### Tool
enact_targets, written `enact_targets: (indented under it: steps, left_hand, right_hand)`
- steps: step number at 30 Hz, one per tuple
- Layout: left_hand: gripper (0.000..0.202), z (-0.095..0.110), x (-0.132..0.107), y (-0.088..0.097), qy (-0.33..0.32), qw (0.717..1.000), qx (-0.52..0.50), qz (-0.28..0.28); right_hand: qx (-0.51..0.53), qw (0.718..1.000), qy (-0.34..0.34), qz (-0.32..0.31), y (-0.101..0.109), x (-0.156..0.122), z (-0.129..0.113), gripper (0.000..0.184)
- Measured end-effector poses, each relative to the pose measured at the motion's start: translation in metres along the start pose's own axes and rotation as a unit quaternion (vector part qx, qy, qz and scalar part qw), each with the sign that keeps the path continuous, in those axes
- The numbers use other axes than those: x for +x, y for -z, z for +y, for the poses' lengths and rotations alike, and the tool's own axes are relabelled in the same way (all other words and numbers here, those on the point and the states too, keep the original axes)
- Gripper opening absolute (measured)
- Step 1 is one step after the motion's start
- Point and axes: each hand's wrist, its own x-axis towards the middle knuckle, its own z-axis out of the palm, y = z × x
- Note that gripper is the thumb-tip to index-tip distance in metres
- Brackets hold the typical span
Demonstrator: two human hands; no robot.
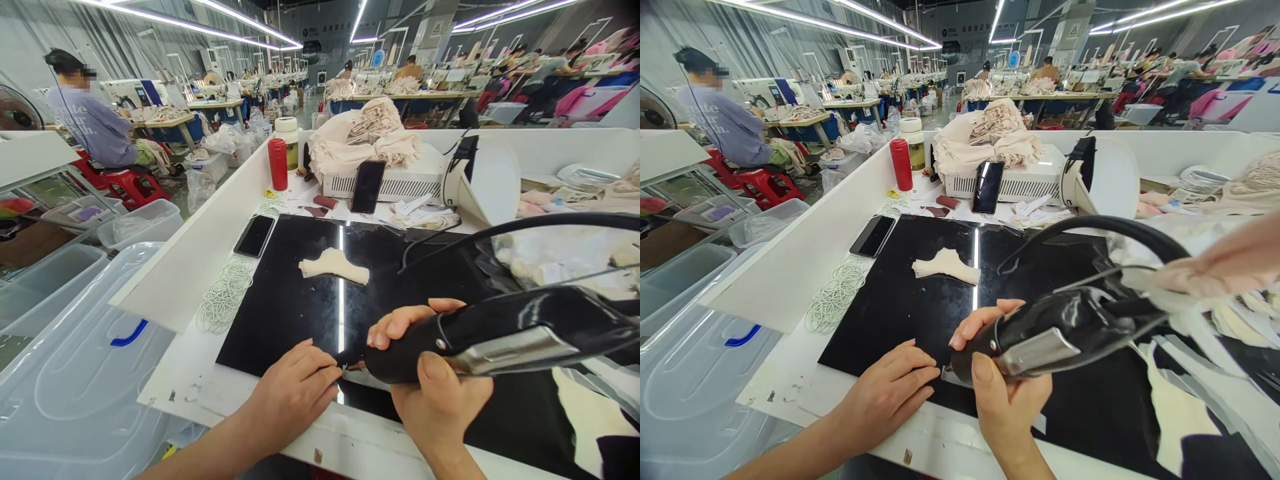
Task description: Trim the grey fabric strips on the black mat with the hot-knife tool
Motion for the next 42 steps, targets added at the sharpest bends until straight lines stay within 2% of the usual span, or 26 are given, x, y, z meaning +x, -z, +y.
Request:
enact_targets:
  steps: [9, 14, 19, 23, 28, 32, 34, 37, 42]
  left_hand:
    - [0.023, 0.001, 0.0, -0.002, 0.01, 1.0, 0.002, 0.007]
    - [0.022, 0.0, -0.001, -0.003, -0.003, 0.999, 0.047, -0.019]
    - [0.017, 0.002, -0.001, 0.003, -0.028, 0.997, 0.05, -0.041]
    - [0.015, -0.009, 0.014, 0.011, -0.047, 0.993, -0.016, -0.105]
    - [0.015, -0.034, 0.063, 0.007, -0.143, 0.978, -0.054, -0.146]
    - [0.037, -0.043, 0.094, -0.006, -0.192, 0.951, -0.118, -0.211]
    - [0.047, -0.045, 0.099, -0.012, -0.199, 0.94, -0.133, -0.244]
    - [0.05, -0.046, 0.099, -0.014, -0.193, 0.928, -0.148, -0.281]
    - [0.059, -0.053, 0.098, -0.01, -0.146, 0.908, -0.201, -0.338]
  right_hand:
    - [-0.007, 1.0, -0.005, -0.011, 0.001, -0.006, -0.002, 0.033]
    - [-0.016, 1.0, -0.016, -0.014, 0.003, -0.004, -0.005, 0.034]
    - [-0.022, 0.999, 0.003, 0.047, 0.01, 0.009, -0.024, 0.041]
    - [-0.035, 0.995, 0.003, 0.09, 0.021, 0.015, -0.036, 0.045]
    - [-0.055, 0.993, 0.012, 0.108, 0.029, 0.015, -0.037, 0.041]
    - [-0.065, 0.993, 0.025, 0.096, 0.029, 0.014, -0.034, 0.039]
    - [-0.065, 0.994, 0.026, 0.09, 0.03, 0.014, -0.032, 0.038]
    - [-0.063, 0.994, 0.025, 0.084, 0.033, 0.013, -0.028, 0.035]
    - [-0.068, 0.994, 0.027, 0.076, 0.036, 0.012, -0.022, 0.036]
